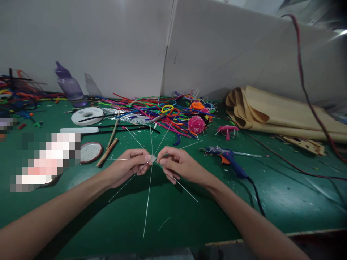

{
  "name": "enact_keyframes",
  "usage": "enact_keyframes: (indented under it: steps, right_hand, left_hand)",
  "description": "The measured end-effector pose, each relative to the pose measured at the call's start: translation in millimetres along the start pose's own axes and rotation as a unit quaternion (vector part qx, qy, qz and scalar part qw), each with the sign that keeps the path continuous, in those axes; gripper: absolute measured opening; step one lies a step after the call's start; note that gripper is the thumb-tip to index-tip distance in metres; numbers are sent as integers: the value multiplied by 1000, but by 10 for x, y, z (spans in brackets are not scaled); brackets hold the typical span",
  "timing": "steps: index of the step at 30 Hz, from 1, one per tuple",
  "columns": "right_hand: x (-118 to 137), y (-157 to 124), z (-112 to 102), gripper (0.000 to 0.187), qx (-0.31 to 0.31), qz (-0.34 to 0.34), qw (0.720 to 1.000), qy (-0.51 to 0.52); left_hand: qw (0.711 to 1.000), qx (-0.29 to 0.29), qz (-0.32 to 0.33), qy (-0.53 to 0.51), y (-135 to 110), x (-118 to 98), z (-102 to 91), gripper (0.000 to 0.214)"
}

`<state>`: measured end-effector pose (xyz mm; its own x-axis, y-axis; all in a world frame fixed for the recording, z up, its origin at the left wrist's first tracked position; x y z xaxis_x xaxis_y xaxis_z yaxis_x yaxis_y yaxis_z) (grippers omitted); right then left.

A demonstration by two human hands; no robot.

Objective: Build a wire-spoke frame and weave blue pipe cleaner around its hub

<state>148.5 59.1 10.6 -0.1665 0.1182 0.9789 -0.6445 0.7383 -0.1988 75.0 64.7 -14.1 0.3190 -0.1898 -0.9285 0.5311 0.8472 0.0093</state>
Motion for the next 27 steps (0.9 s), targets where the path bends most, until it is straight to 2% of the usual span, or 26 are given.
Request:
enact_keyframes:
  steps: [4,10,19,27]
  right_hand:
    - [36,-3,-5,11,-5,-15,1000,-15]
    - [103,-30,-25,11,4,-44,999,21]
    - [5,1,-10,11,-2,-4,1000,1]
    - [-33,21,15,9,2,3,1000,-1]
  left_hand:
    - [1000,0,0,2,3,9,-5,15]
    - [1000,-13,-2,-2,18,10,-47,16]
    - [1000,1,2,1,5,-5,-4,16]
    - [1000,6,-9,12,-8,16,10,17]
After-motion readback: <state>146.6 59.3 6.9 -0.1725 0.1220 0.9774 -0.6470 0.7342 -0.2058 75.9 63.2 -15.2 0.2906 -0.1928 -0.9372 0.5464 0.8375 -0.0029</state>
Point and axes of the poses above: each hand's wrist, its own y-axis towards the middle knuckle, its own z-axis out of the palm, x = y × z, the point moved 10 cm from there along y, towards the middle knuckle, and after that the axes turned 8 degrees about z, right-handed, at the moved point
